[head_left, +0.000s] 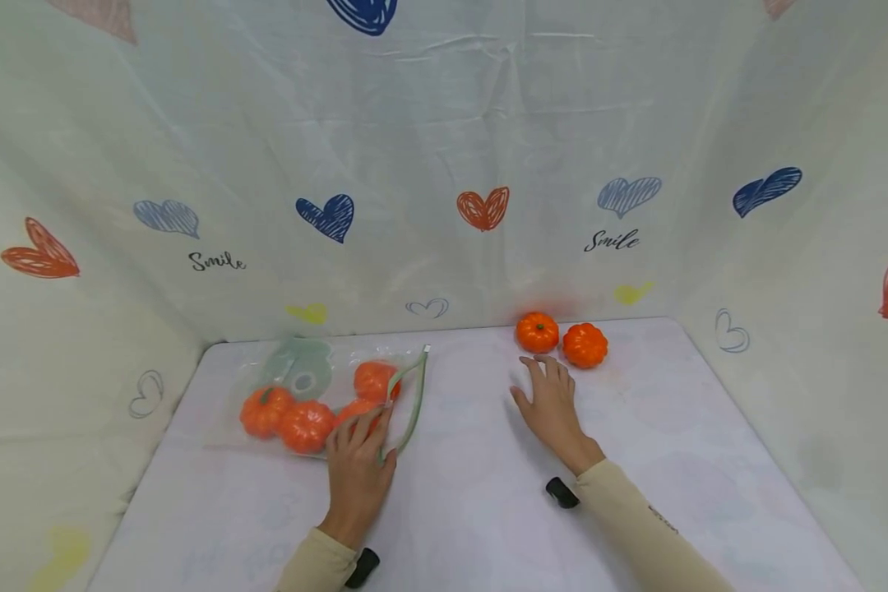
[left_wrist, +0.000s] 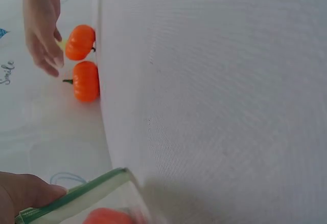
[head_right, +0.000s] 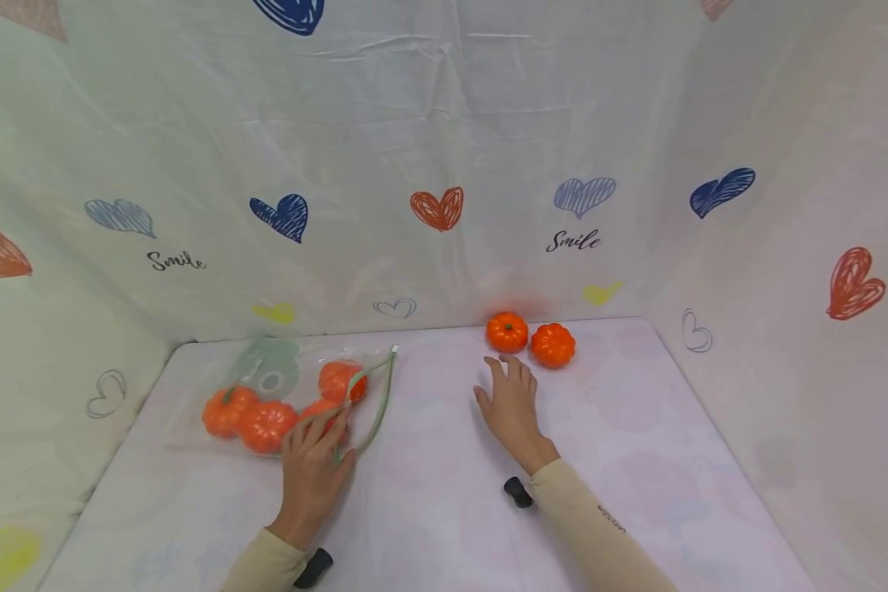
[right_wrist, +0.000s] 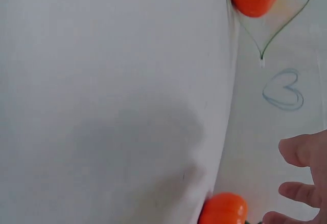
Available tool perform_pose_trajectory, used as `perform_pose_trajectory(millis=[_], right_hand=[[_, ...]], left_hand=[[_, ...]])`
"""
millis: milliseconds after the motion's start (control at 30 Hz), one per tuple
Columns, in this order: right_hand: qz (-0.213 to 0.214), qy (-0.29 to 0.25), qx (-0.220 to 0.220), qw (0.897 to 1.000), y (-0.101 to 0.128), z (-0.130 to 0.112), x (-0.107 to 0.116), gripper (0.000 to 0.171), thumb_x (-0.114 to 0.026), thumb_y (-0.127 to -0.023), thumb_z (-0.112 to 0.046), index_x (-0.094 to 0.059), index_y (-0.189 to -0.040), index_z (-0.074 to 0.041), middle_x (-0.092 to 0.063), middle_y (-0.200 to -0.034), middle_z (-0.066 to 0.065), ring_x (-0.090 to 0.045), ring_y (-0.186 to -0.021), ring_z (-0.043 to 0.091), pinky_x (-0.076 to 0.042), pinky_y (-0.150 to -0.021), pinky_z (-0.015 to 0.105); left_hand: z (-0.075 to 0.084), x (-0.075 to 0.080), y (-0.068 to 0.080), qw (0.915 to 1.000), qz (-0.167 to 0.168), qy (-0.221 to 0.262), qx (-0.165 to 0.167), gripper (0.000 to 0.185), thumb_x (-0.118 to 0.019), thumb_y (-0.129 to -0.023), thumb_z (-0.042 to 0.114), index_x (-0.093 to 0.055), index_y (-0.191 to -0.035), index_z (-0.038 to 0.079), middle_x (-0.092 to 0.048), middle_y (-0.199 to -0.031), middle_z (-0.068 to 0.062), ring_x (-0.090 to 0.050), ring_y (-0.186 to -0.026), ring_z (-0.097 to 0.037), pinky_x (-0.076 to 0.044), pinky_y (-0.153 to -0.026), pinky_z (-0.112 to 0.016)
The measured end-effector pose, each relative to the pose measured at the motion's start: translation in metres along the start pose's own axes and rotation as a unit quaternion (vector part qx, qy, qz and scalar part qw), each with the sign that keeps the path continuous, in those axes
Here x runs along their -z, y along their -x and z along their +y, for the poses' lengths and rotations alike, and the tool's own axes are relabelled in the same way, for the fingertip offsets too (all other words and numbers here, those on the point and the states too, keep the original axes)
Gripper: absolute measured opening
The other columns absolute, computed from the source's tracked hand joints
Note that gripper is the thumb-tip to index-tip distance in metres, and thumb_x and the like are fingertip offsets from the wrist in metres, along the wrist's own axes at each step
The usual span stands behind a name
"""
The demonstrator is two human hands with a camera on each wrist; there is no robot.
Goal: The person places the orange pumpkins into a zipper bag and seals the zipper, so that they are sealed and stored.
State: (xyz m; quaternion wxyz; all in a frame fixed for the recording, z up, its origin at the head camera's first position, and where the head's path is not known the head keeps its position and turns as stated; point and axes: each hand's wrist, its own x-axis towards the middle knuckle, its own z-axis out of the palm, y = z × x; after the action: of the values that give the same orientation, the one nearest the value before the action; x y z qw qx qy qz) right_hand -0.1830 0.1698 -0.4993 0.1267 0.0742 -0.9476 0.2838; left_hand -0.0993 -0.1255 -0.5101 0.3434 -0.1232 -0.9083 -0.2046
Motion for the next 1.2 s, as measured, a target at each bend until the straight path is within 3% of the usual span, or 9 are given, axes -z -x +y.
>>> perform_pose_trajectory(millis=[233,400,567,967,1200], right_hand=[[0.001,0.023,-0.041,0.999,-0.008,0.038,0.031,0.061,-0.074,-0.098,-0.015,-0.048,-0.147,0.008,-0.04,-0.147,0.033,-0.034,-0.135,0.053,-0.03,-0.108,0.066],[0.019,0.04,-0.058,0.997,-0.014,0.062,0.044,0.061,-0.074,-0.097,-0.013,-0.045,-0.144,0.013,-0.036,-0.148,0.038,-0.032,-0.134,0.058,-0.027,-0.111,0.069],[0.006,0.042,-0.083,0.996,-0.02,0.079,0.053,0.069,-0.072,-0.098,-0.014,-0.036,-0.151,0.013,-0.029,-0.151,0.04,-0.028,-0.137,0.059,-0.023,-0.113,0.07],[-0.037,0.039,-0.127,0.99,-0.035,0.102,0.054,0.083,-0.07,-0.099,-0.021,-0.024,-0.159,0.013,-0.028,-0.154,0.044,-0.027,-0.14,0.062,-0.021,-0.117,0.073],[-0.029,0.032,-0.14,0.989,-0.04,0.104,0.048,0.083,-0.072,-0.098,-0.022,-0.026,-0.157,0.013,-0.035,-0.151,0.043,-0.032,-0.137,0.061,-0.024,-0.115,0.072]], left_hand=[[-0.001,0.0,0.0,1.0,0.005,0.0,-0.002,0.073,-0.097,-0.054,-0.011,-0.076,-0.124,0.0,-0.071,-0.119,-0.016,-0.059,-0.105,-0.038,-0.043,-0.087,-0.054],[-0.001,0.001,0.001,1.0,0.005,0.004,-0.002,0.073,-0.097,-0.055,-0.011,-0.076,-0.124,0.0,-0.071,-0.12,-0.016,-0.059,-0.106,-0.039,-0.042,-0.087,-0.054],[-0.001,0.001,0.001,1.0,0.004,0.007,0.0,0.073,-0.097,-0.055,-0.011,-0.075,-0.124,-0.001,-0.071,-0.12,-0.016,-0.059,-0.107,-0.038,-0.042,-0.088,-0.053],[-0.001,0.002,0.001,1.0,0.005,0.002,0.0,0.073,-0.097,-0.055,-0.011,-0.075,-0.124,-0.001,-0.072,-0.119,-0.015,-0.059,-0.107,-0.038,-0.042,-0.088,-0.052],[-0.002,0.001,0.002,1.0,-0.002,-0.004,0.002,0.073,-0.097,-0.056,-0.01,-0.075,-0.125,-0.001,-0.071,-0.12,-0.015,-0.059,-0.107,-0.037,-0.042,-0.088,-0.052]])
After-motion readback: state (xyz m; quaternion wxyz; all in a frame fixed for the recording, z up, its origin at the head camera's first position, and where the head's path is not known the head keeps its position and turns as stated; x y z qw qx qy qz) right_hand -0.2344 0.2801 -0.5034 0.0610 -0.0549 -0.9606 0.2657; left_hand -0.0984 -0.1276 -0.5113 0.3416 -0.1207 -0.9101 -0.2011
